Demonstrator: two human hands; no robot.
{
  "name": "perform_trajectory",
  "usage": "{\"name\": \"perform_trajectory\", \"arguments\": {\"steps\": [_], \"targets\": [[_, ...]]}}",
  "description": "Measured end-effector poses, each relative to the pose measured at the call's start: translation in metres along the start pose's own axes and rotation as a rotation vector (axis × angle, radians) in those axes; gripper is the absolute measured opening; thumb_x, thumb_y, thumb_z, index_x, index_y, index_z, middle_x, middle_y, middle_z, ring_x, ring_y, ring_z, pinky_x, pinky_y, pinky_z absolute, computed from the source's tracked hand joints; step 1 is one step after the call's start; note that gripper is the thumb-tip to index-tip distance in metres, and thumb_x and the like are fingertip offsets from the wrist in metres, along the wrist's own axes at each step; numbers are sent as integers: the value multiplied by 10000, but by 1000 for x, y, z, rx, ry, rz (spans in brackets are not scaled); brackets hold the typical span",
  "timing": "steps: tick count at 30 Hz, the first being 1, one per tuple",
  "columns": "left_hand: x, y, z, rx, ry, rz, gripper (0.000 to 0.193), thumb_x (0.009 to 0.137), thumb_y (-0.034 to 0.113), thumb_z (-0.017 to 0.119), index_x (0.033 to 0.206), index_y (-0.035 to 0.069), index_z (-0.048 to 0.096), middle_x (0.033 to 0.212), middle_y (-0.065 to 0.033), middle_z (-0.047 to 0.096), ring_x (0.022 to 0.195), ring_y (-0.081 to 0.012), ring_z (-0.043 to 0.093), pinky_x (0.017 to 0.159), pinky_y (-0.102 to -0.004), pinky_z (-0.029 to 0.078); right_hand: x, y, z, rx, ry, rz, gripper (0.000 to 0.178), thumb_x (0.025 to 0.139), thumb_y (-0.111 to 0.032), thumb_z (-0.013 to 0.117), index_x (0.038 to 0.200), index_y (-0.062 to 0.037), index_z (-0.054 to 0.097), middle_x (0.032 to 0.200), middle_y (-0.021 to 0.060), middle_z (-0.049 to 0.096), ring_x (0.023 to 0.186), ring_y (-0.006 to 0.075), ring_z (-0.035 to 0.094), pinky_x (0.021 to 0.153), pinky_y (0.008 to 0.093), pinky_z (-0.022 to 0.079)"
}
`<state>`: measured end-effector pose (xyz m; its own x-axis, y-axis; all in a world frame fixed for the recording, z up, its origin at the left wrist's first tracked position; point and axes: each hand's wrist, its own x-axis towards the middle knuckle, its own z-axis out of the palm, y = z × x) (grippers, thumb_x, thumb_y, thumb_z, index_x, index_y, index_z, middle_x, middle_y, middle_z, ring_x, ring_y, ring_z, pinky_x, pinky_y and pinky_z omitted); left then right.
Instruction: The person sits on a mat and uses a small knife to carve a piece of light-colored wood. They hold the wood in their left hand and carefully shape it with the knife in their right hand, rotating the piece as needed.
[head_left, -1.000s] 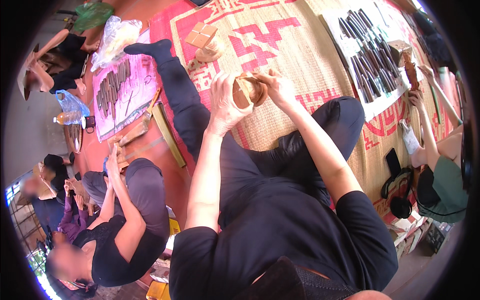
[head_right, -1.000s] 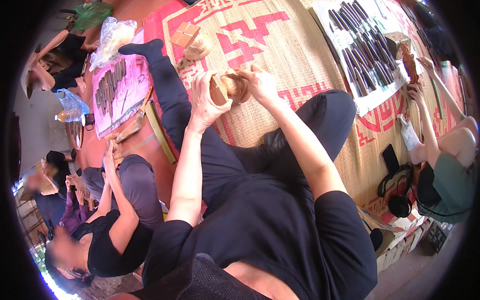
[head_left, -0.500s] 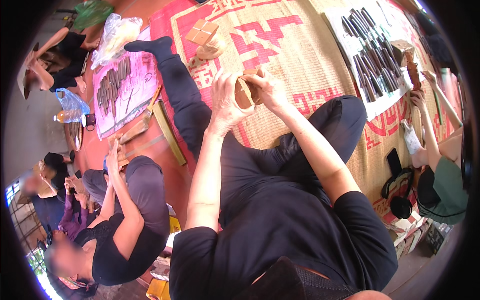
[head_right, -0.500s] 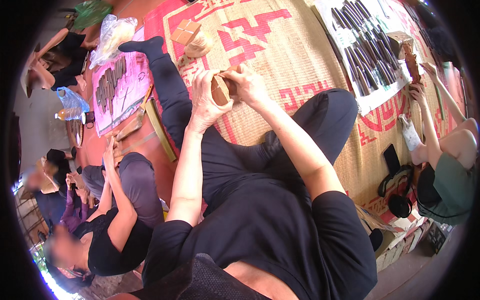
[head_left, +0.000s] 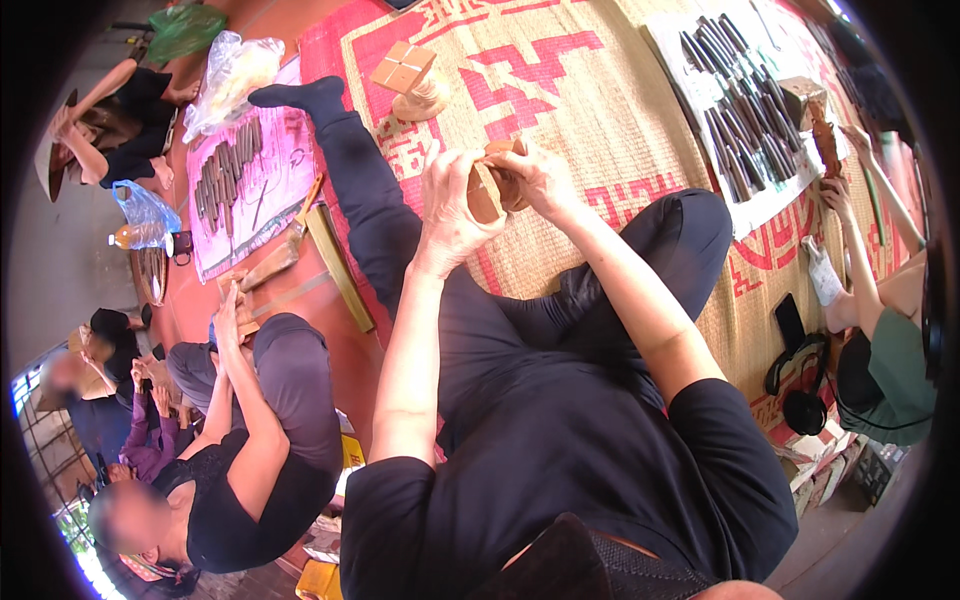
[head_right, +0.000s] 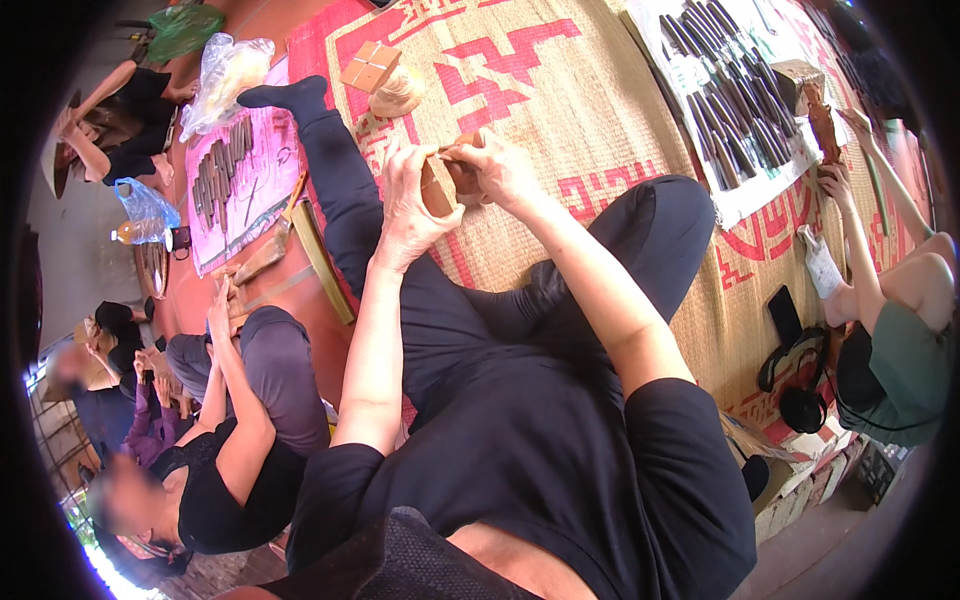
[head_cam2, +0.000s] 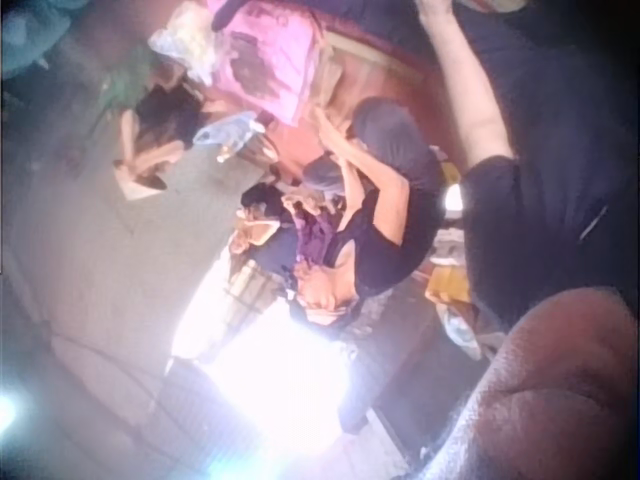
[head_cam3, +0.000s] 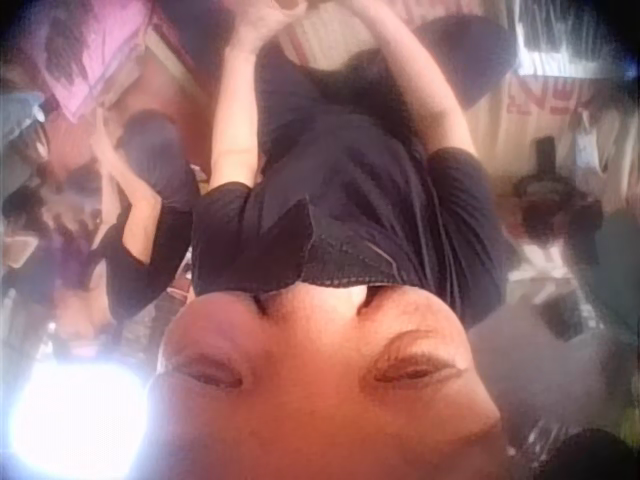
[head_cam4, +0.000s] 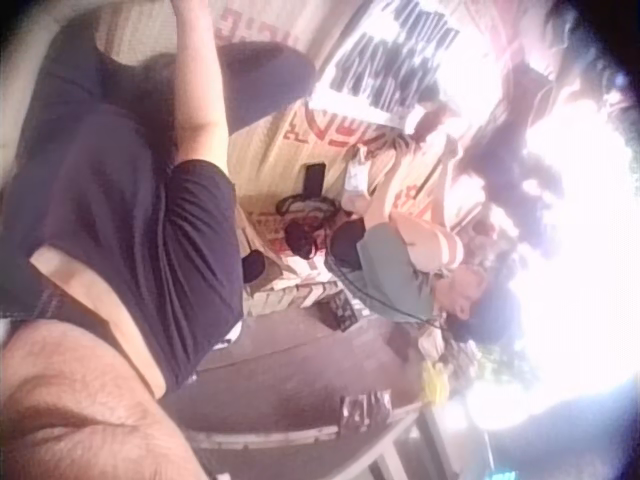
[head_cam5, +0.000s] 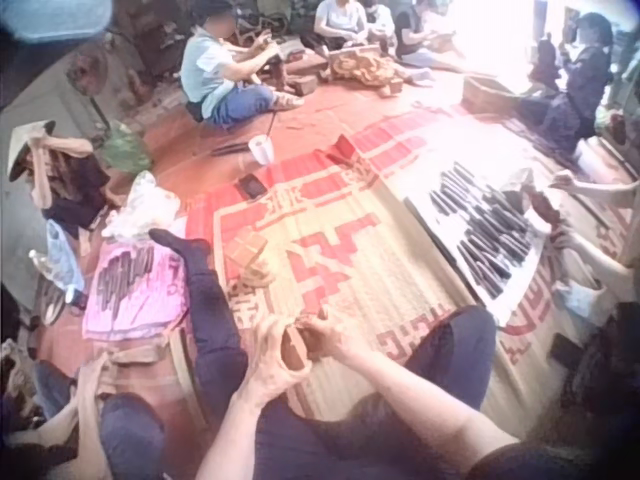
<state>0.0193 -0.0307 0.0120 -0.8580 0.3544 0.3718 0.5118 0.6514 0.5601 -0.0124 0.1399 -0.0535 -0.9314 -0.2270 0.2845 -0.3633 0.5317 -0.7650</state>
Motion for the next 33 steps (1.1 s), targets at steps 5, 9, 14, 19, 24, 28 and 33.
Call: {"name": "perform_trajectory", "arguments": {"steps": [5, 9, 14, 19, 24, 28, 33], "targets": [[3, 5, 4, 32, -28, 22, 908, 551, 140, 834, 1353, 121, 409, 1290, -143, 424, 1310, -377, 361, 1182, -547, 229, -13, 72, 5, -43, 61, 98, 311, 863, -149, 603, 1136, -256, 707, 911, 78, 617, 820, 262, 665, 715, 352, 546], [1, 14, 1, 46, -33, 26, 919, 542, 109, 831, 1359, 130, 410, 1315, -141, 421, 1310, -375, 368, 1182, -528, 240, -1, 27, -18, -214, -19, 91, 287, 870, -163, 586, 1116, -231, 719, 844, 70, 577, 810, 262, 646, 735, 364, 534], [3, 30, -6, 21, -171, -161, 1000, 600, 6, 787, 1463, 227, 334, 1426, -164, 309, 1362, -397, 304, 1133, -501, 344, -1, 3, -8, -108, -10, 4, 265, 859, -118, 609, 1093, -197, 708, 879, 72, 575, 850, 245, 642, 745, 355, 526], [4, 35, 0, 37, -189, -187, 991, 602, -20, 782, 1455, 238, 351, 1428, -154, 311, 1368, -404, 293, 1135, -499, 349, -11, 20, 1, 30, 63, 16, 260, 856, -104, 615, 1081, -191, 712, 879, 65, 598, 863, 228, 651, 734, 353, 532], [7, 39, -6, 75, -255, -183, 998, 568, -8, 817, 1434, 224, 378, 1444, -142, 318, 1368, -403, 310, 1134, -494, 354, -25, 64, 4, 279, 154, 348, 131, 892, -119, 658, 995, -124, 739, 890, 72, 668, 855, 190, 669, 739, 301, 524], [-2, 57, -22, -18, -260, -255, 906, 602, 140, 865, 1389, 180, 417, 1420, -160, 364, 1351, -378, 348, 1133, -497, 328, -40, 57, 6, -113, 139, 214, 165, 899, -186, 658, 1040, -140, 729, 870, 106, 622, 810, 265, 654, 726, 355, 522], [-17, 34, 13, 97, 39, -299, 724, 705, 197, 830, 1304, 83, 438, 1339, -227, 411, 1266, -423, 398, 1049, -534, 374, -40, 51, 21, 134, 189, 144, 178, 893, -216, 655, 1048, -159, 722, 866, 113, 592, 822, 291, 638, 723, 385, 508]]}}
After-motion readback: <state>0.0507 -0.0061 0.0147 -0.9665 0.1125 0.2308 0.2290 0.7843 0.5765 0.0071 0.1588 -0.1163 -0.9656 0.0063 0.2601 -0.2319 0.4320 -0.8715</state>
